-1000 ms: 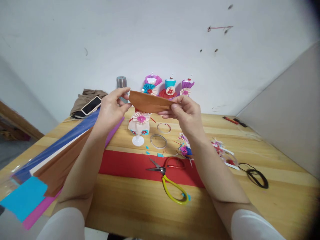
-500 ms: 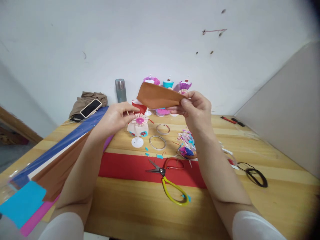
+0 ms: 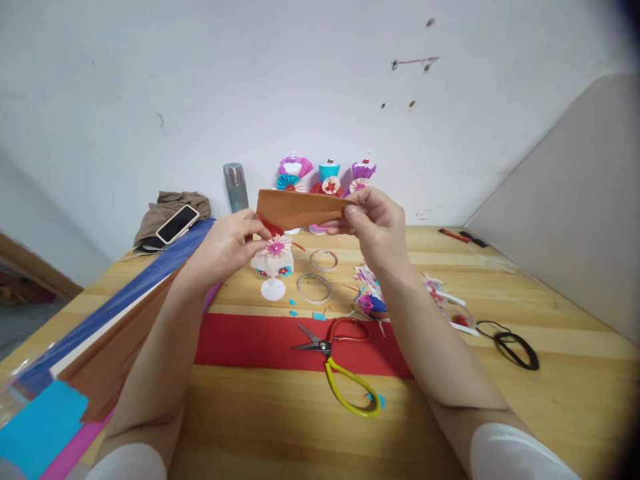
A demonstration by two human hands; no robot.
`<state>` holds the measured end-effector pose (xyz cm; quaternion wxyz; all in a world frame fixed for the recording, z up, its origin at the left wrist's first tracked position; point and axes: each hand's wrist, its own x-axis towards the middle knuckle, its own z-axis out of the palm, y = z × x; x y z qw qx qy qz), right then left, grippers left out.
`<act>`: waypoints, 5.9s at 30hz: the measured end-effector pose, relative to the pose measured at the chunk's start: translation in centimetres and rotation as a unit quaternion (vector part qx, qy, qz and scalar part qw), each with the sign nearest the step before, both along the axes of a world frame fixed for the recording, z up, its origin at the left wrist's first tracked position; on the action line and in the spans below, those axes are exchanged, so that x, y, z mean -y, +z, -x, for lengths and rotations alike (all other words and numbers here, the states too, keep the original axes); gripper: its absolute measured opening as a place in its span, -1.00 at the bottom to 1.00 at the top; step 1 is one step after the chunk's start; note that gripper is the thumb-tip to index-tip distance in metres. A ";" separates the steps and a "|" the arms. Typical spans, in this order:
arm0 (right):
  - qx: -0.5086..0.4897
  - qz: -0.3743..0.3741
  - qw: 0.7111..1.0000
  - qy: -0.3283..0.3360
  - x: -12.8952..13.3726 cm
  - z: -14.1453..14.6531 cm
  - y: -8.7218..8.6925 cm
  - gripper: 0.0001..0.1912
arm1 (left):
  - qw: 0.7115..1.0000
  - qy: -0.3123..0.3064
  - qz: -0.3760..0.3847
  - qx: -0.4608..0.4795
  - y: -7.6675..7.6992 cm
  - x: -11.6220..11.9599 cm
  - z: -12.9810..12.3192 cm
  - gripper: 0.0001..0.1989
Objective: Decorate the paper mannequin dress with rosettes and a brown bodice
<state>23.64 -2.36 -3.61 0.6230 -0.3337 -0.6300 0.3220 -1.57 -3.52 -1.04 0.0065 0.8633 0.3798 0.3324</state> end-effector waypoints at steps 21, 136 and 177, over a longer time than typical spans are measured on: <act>-0.155 0.061 0.985 0.043 -0.3 2.6 -1.3 -0.68 | 0.996 -0.012 0.003 -0.090 0.4 0.9 1.1 -0.72; 0.075 -0.055 0.993 0.066 -3.7 3.1 -1.3 -0.79 | 0.982 0.148 0.095 0.070 1.8 0.6 3.4 -0.80; 0.104 -0.064 0.991 0.051 -5.0 2.9 -3.4 -0.55 | 0.895 -0.017 0.284 0.344 -2.6 -4.7 3.4 -0.70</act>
